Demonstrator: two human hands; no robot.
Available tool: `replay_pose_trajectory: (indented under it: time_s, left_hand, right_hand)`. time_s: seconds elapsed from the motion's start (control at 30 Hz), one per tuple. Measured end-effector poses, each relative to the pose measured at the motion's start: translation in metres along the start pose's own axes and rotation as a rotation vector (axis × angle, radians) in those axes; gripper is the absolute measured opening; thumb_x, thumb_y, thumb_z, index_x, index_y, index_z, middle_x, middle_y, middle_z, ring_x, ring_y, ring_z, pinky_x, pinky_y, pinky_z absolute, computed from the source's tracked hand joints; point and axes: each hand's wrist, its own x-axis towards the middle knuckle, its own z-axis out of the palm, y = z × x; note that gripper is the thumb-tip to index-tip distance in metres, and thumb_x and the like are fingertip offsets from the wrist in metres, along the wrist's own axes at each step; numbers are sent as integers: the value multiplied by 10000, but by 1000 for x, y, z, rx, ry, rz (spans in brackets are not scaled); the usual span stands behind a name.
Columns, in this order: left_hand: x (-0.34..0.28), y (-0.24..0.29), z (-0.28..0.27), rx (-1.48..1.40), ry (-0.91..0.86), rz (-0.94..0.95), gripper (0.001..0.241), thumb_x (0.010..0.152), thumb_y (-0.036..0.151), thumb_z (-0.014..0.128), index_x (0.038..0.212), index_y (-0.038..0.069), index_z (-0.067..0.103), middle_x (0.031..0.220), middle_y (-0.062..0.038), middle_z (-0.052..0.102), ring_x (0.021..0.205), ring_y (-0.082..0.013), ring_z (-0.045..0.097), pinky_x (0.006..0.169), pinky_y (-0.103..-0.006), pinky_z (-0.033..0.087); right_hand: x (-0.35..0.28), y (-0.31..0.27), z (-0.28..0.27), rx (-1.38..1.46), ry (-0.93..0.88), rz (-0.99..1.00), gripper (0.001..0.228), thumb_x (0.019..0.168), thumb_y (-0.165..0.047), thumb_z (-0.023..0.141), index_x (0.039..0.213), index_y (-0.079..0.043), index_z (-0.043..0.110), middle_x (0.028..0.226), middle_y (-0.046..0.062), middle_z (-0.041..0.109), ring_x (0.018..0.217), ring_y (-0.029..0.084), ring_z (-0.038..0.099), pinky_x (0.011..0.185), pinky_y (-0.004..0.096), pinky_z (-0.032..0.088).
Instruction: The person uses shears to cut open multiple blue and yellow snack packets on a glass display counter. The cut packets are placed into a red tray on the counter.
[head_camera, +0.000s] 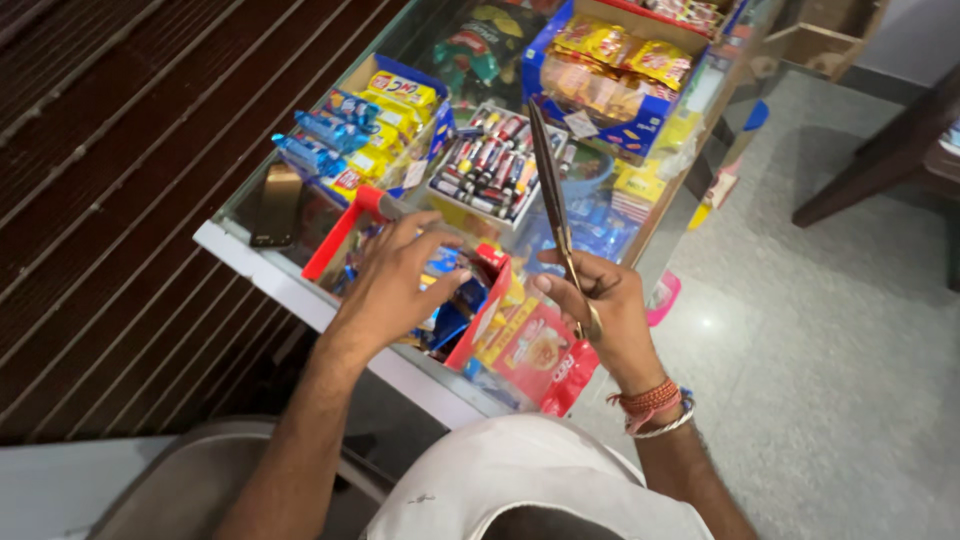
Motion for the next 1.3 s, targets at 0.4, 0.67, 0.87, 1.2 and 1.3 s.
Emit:
replay_pose_trajectory:
  time_s: [0.4, 0.67, 0.87, 1.2, 1.3]
  left_hand:
    - [57, 38, 11, -125, -163, 345, 378, 835, 235, 775, 1168, 85, 675, 1391, -176, 560, 1326, -383, 513, 1094, -529, 380]
    - [100, 99, 35, -226, -277, 729, 365, 925, 281, 758, 1208, 73, 662, 1400, -216, 549, 1298, -414, 526, 1078, -528, 408]
    - [156, 147, 98, -321, -473, 788, 373, 953, 315, 752, 1208, 66, 644, 1270, -200, 595, 1200, -385, 591, 1018, -463, 472]
    - [217, 163, 410, -144, -799, 491, 436, 848, 409, 770, 1142, 104, 669, 1121, -189, 669, 1093, -366, 626, 933, -466, 500]
    - [191, 140, 509, -74, -897, 401, 465, 834, 377, 765, 1170, 74, 656, 1152, -210, 688, 1125, -366, 638, 958, -474, 509]
  right_hand:
    - [-70, -3, -24, 18, 407, 140, 362, 851, -237, 799, 1162, -54, 764, 514, -76, 488, 414, 9, 413, 378, 207, 305]
    - [-126, 11, -67, 69, 712, 140, 355, 888, -243, 787, 1148, -4, 748, 605, -76, 553, 465, 5, 455, 417, 189, 337]
    - [-141, 34, -123, 141, 895, 121, 338, 896, -249, 788, 1105, 11, 739, 614, -38, 571, 463, 33, 481, 420, 196, 353]
    - [-141, 142, -236, 304, 1093, 286, 316, 885, -230, 796, 1070, 17, 734, 652, -36, 586, 502, 36, 514, 443, 200, 400]
    - [-142, 188, -261, 360, 1136, 368, 325, 883, -222, 799, 1080, 26, 726, 648, -31, 589, 492, 40, 505, 438, 199, 383]
